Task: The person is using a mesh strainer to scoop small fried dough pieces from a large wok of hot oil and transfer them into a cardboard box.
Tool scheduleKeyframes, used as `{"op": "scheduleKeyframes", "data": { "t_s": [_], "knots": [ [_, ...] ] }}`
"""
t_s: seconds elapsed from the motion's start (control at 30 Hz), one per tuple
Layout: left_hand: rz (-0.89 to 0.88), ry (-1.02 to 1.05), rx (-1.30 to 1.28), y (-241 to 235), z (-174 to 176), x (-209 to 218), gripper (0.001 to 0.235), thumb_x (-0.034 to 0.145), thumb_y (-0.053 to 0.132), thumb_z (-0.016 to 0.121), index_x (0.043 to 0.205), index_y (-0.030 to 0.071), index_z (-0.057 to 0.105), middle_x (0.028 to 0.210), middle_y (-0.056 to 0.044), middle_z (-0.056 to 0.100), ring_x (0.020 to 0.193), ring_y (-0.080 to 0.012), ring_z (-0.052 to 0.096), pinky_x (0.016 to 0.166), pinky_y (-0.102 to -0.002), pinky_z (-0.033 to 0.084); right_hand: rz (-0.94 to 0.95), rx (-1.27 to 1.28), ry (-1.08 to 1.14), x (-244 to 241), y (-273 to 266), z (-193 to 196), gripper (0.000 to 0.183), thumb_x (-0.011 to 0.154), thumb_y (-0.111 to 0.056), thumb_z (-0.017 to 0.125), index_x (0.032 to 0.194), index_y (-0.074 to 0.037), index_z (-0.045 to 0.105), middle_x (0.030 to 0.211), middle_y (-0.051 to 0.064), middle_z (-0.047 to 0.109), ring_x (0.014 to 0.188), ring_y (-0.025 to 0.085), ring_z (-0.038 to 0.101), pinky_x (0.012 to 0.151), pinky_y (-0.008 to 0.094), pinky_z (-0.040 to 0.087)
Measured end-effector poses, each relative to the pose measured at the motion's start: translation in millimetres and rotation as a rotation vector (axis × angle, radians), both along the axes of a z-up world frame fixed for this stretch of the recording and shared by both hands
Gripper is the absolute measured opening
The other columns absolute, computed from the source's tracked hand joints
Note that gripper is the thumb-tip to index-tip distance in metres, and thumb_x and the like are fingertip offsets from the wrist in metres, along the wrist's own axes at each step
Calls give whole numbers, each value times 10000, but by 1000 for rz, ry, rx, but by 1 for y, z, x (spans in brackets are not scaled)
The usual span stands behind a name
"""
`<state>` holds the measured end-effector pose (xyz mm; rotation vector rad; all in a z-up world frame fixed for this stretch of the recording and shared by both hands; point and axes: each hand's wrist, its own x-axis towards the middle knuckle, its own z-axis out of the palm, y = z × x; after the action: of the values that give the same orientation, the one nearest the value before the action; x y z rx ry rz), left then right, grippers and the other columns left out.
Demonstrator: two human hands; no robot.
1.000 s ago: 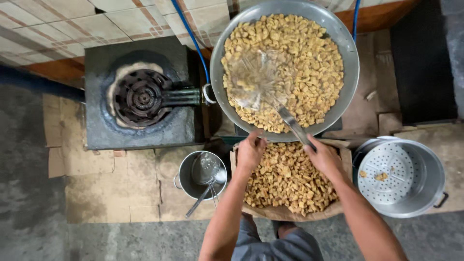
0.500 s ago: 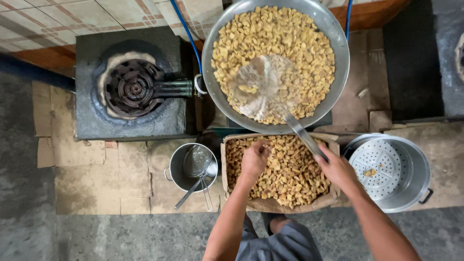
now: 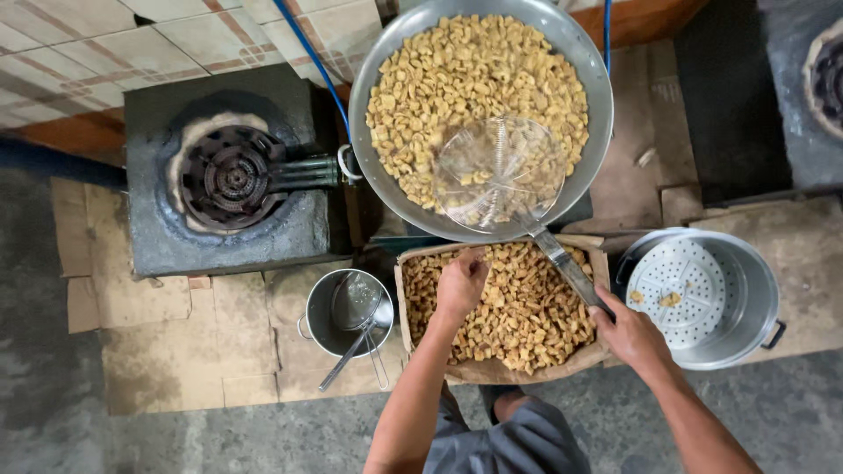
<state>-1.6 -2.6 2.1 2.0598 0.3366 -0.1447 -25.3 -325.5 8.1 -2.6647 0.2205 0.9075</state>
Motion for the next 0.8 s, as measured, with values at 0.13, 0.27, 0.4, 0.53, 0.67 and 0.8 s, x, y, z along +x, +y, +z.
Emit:
{"op": "scheduleKeyframes", "data": {
  "t_s": [0.13, 0.27, 0.4, 0.53, 0.67, 0.8],
  "knots": [
    [-33, 13, 21, -5, 2, 0, 356, 909, 225, 705, 1229, 68, 707, 796, -170, 724, 708, -326, 707, 676, -419, 554, -48, -22, 162, -2, 19, -24, 618, 1021, -502, 498, 1612, -397, 353, 727, 177, 738, 560, 298, 667, 534, 443, 502],
    [-65, 139, -21, -7, 11, 7, 344, 936, 219, 684, 1247, 72, 698, 811, -177, 736, 705, -298, 722, 686, -411, 561, -180, 151, 46, -15, 0, -42, 610, 982, -498, 586, 1569, -369, 481, 1086, 242, 741, 912, 399, 722, 757, 494, 554],
    [-89, 42, -10, -2, 7, 14, 327, 925, 220, 721, 1209, 59, 710, 851, -181, 749, 755, -272, 733, 695, -393, 565, -235, 250, -225, -30, -1, -64, 606, 965, -504, 604, 1519, -282, 502, 1436, 173, 621, 1228, 388, 633, 1023, 450, 500],
    [-101, 152, -40, 10, -2, 14, 350, 935, 228, 703, 1252, 79, 697, 828, -190, 743, 711, -271, 742, 695, -378, 569, -289, 164, -195, -1, 35, -94, 616, 991, -495, 575, 1556, -260, 504, 1385, 213, 641, 1248, 413, 611, 1018, 469, 499],
    [-172, 172, -24, 19, -9, 16, 363, 936, 183, 662, 1287, 94, 680, 845, -159, 747, 690, -242, 714, 643, -386, 579, -451, 231, -43, 6, 46, -62, 624, 985, -463, 596, 1570, -265, 510, 1334, 257, 673, 1164, 479, 656, 997, 497, 507],
    [-234, 209, 37, 28, 3, 17, 367, 929, 191, 687, 1289, 122, 702, 744, -194, 721, 599, -262, 669, 624, -387, 545, -363, 299, -295, 14, 48, -59, 569, 963, -474, 610, 1471, -220, 573, 1402, 224, 608, 1248, 402, 599, 1030, 450, 469]
  ]
}}
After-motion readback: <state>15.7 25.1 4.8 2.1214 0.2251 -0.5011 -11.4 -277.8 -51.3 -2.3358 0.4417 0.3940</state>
